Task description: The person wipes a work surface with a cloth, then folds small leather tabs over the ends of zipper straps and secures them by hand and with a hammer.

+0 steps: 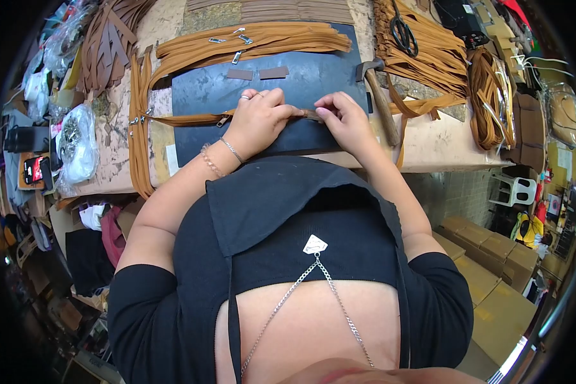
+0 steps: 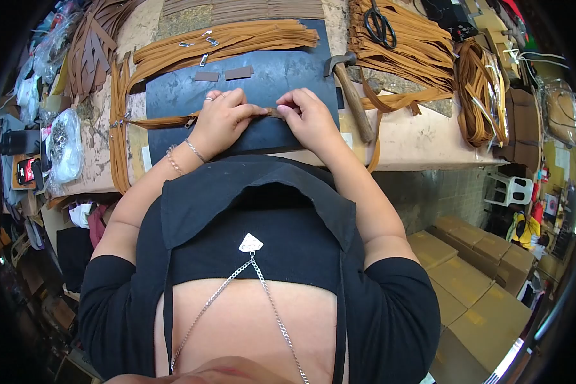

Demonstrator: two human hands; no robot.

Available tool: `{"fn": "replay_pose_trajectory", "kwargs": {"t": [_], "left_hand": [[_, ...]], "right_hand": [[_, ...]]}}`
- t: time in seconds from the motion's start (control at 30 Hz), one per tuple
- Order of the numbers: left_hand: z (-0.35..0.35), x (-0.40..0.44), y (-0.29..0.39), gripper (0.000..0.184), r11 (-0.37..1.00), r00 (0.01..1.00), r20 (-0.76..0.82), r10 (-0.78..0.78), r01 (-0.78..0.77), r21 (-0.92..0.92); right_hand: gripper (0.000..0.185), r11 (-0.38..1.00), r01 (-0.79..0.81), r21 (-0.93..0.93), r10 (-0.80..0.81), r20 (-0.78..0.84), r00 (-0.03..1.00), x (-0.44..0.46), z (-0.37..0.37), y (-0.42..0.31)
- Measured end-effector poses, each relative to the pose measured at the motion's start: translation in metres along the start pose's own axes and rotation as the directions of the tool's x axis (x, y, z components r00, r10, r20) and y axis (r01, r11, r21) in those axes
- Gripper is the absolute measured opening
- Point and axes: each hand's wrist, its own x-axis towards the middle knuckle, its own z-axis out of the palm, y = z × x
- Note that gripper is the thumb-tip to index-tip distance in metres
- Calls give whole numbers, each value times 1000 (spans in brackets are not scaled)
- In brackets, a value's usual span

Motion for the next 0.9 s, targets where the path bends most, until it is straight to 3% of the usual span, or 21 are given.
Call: {"fn": "replay_pose_trajectory", "kwargs": {"t": [0.03, 0.07, 0.1, 0.17, 0.2, 0.27, 0.4, 0.6, 0.7, 0.77, 0.9], "left_hand": [[-1, 0, 0, 26, 1000, 1000, 2, -2, 2, -1], [-1, 1, 0, 21, 1000, 1000, 19, -14, 14, 9], [-1, 0, 0, 17, 999, 999, 38, -27, 26, 18], [-1, 1, 0, 17, 999, 998, 43, -37, 37, 2], [-1, 2, -1, 16, 999, 998, 45, -44, 44, -9], [-1, 2, -1, 15, 997, 998, 32, -58, 59, -49], [2, 4, -1, 9, 980, 991, 1, -135, 134, -145], [3, 6, 3, 7, 973, 982, 13, -189, 189, -131], [3, 6, 2, 7, 974, 982, 21, -187, 189, -129], [2, 6, 2, 7, 975, 984, 20, -179, 180, -129], [1, 4, 1, 9, 988, 994, -3, -112, 111, -108]], "right_hand": [[13, 956, -79, 283, 73, 33, 997, -1, 4, 8], [14, 827, -159, 539, 134, 85, 987, -2, 7, 13], [14, 827, -164, 538, 138, 88, 987, -1, 7, 14], [16, 951, 241, 193, -232, -69, 970, 1, 9, 15], [16, 951, 240, 193, -232, -68, 970, 1, 10, 14], [18, 946, 323, -12, -323, -76, 943, -1, 11, 8], [18, 956, 293, -23, -294, -58, 954, -4, 14, 8], [14, 976, 218, -2, -217, -67, 974, -3, 14, -8], [14, 976, 216, -33, -218, -84, 972, 3, 20, 2], [15, 929, 324, -176, -337, -49, 940, 7, 20, 9], [12, 950, 272, -150, -282, -45, 958, 10, 21, 8]]}}
